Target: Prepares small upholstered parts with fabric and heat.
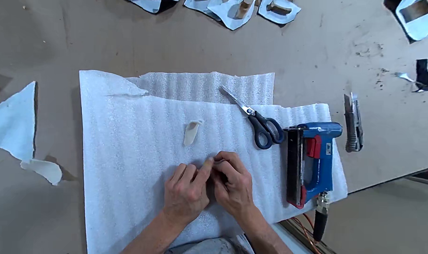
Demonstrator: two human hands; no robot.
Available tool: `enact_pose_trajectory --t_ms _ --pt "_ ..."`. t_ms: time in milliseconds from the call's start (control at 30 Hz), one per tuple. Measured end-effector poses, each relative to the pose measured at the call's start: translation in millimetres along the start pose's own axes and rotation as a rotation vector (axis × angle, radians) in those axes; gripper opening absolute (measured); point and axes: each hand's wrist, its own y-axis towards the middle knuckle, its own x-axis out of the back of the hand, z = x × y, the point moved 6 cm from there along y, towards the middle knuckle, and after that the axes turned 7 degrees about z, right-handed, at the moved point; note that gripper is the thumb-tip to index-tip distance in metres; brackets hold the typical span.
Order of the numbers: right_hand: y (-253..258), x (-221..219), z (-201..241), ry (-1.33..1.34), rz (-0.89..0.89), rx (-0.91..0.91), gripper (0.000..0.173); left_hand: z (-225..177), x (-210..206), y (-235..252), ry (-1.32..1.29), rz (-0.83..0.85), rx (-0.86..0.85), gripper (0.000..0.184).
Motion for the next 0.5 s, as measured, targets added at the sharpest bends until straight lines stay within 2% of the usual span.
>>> enact_pose_trajectory --t_ms 167,200,267,300,367,433,500 --pt "-2.8 9.5 -2.9 0.078 0.079 -0.07 0.015 -0.8 -2.9 1.5 0.041 0.088 -0.033 0.036" --pt "-3.7 25.6 -3.1 0.059 0.085 -0.082 0.016 -1.5 -2.8 0.9 0.054 0.091 -0.041 0.033" --pt "-11.0 82.5 -12.3 -0.131 -0.027 -0.138 0.023 -2.5 -3.0 1.5 0.084 0.078 -0.073 0.031" --pt "-19.3 116.8 -24.8 -0.266 -0.099 -0.201 0.028 -3.6 -2.6 0.4 0.089 0.071 -0.083 0.03" --pt "-37.6 173.4 -67.8 -0.437 -0.146 -0.458 0.048 -4.3 -2.0 -1.1 0.09 0.056 -0.105 0.031" --pt "-56.1 199.7 -120.8 -0.39 -0.085 -0.755 0.065 -3.2 -1.7 -3.5 0.068 0.048 -0.117 0.031" --pt "-60.0 202.5 -156.9 -0.338 -0.013 -0.881 0.063 -2.3 -1.6 -3.5 0.047 0.041 -0.12 0.029"
